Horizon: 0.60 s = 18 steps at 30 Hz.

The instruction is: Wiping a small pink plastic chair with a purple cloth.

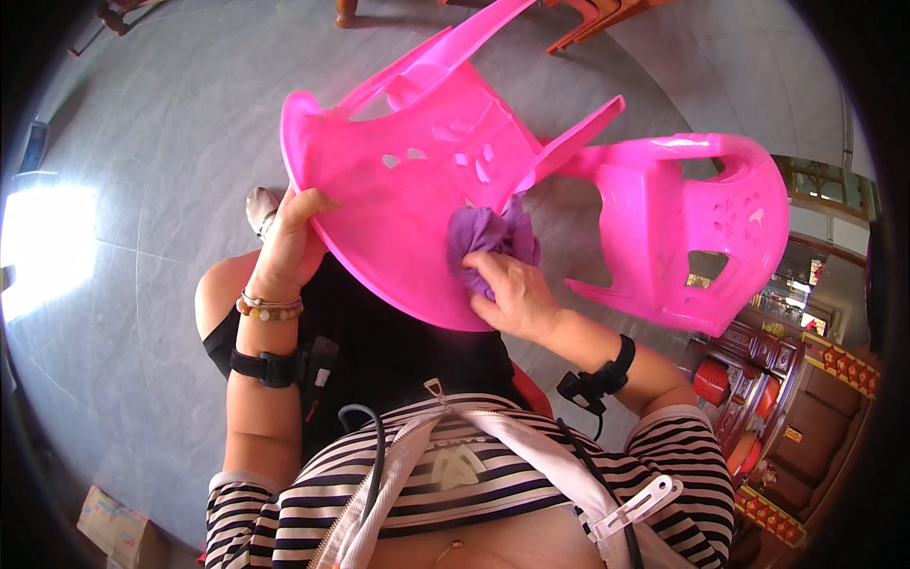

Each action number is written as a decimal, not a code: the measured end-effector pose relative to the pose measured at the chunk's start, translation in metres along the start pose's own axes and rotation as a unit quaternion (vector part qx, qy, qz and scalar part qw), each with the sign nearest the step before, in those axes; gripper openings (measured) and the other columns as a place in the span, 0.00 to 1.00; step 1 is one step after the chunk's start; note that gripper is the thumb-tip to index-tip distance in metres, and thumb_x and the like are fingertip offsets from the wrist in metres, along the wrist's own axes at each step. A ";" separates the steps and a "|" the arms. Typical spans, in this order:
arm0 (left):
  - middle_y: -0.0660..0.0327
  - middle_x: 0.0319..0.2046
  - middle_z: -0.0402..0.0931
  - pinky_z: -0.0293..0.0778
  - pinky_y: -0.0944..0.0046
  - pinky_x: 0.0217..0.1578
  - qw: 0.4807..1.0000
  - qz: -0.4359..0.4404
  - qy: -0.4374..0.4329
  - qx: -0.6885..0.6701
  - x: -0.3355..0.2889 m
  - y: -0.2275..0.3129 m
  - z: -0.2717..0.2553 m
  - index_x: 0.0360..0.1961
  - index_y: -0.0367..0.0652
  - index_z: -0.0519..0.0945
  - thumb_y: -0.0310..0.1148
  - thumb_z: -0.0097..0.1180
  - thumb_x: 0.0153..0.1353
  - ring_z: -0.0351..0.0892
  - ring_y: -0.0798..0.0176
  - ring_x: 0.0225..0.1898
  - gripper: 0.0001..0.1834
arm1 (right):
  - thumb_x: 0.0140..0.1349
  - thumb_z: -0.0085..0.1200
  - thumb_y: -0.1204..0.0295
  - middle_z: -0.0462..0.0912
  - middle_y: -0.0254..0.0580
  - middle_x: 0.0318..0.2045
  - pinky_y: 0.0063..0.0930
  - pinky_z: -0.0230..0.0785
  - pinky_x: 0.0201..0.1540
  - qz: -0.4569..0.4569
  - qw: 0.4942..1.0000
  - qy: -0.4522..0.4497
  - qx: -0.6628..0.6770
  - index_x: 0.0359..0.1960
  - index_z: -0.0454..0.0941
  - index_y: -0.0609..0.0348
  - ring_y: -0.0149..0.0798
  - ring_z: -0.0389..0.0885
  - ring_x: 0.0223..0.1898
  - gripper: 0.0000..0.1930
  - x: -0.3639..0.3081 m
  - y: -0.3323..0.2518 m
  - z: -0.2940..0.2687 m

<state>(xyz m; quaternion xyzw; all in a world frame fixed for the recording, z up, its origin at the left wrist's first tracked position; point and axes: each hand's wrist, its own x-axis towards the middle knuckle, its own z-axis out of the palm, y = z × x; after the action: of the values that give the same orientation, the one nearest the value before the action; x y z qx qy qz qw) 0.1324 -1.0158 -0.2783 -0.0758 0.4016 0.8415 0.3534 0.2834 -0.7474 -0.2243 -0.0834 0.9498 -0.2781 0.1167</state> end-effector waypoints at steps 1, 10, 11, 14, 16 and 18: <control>0.61 0.43 0.74 0.69 0.62 0.49 1.000 0.001 -0.002 -0.001 0.000 0.001 0.004 0.53 0.37 0.73 0.29 0.50 0.56 0.73 0.63 0.46 0.21 | 0.54 0.55 0.71 0.82 0.49 0.37 0.47 0.74 0.37 0.006 1.000 0.001 -0.007 0.47 0.71 0.55 0.54 0.82 0.39 0.18 0.000 0.001 0.000; 0.65 0.37 0.72 0.67 0.65 0.46 1.000 0.006 0.013 0.001 0.000 -0.005 0.000 0.48 0.40 0.73 0.27 0.49 0.55 0.71 0.67 0.41 0.17 | 0.58 0.49 0.69 0.82 0.54 0.30 0.53 0.73 0.36 0.162 0.985 -0.038 -0.050 0.48 0.67 0.54 0.60 0.81 0.35 0.16 0.061 0.031 -0.012; 0.65 0.37 0.72 0.67 0.65 0.46 1.000 0.006 0.008 0.003 -0.001 -0.005 0.004 0.48 0.40 0.73 0.27 0.49 0.55 0.71 0.67 0.41 0.17 | 0.59 0.49 0.68 0.82 0.57 0.30 0.53 0.73 0.36 0.172 0.982 -0.010 -0.073 0.48 0.67 0.54 0.61 0.81 0.34 0.15 0.067 0.038 -0.011; 0.65 0.37 0.72 0.67 0.65 0.46 1.000 -0.001 0.016 0.011 -0.003 -0.003 0.010 0.45 0.40 0.74 0.28 0.50 0.54 0.71 0.66 0.41 0.15 | 0.61 0.45 0.68 0.82 0.59 0.31 0.55 0.74 0.35 0.208 0.955 0.051 -0.206 0.49 0.68 0.53 0.59 0.83 0.33 0.15 0.096 0.091 0.002; 0.64 0.37 0.72 0.67 0.65 0.46 1.000 -0.010 0.019 0.009 -0.002 -0.005 0.008 0.44 0.40 0.74 0.29 0.50 0.54 0.70 0.66 0.42 0.15 | 0.62 0.44 0.68 0.83 0.57 0.33 0.54 0.75 0.37 0.227 0.933 0.070 -0.272 0.47 0.70 0.54 0.57 0.84 0.35 0.13 0.115 0.126 -0.003; 0.64 0.38 0.72 0.67 0.64 0.46 1.000 -0.006 0.015 0.017 -0.001 -0.004 0.009 0.45 0.39 0.74 0.29 0.51 0.54 0.70 0.66 0.42 0.16 | 0.62 0.43 0.67 0.84 0.55 0.36 0.51 0.76 0.40 0.265 0.917 0.051 -0.293 0.45 0.75 0.54 0.56 0.84 0.39 0.13 0.135 0.155 -0.024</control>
<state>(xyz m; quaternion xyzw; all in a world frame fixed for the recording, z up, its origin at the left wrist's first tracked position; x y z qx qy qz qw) 0.1370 -1.0085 -0.2743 -0.0848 0.4208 0.8309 0.3540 0.1331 -0.6364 -0.3131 0.1547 0.9808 0.0503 0.1079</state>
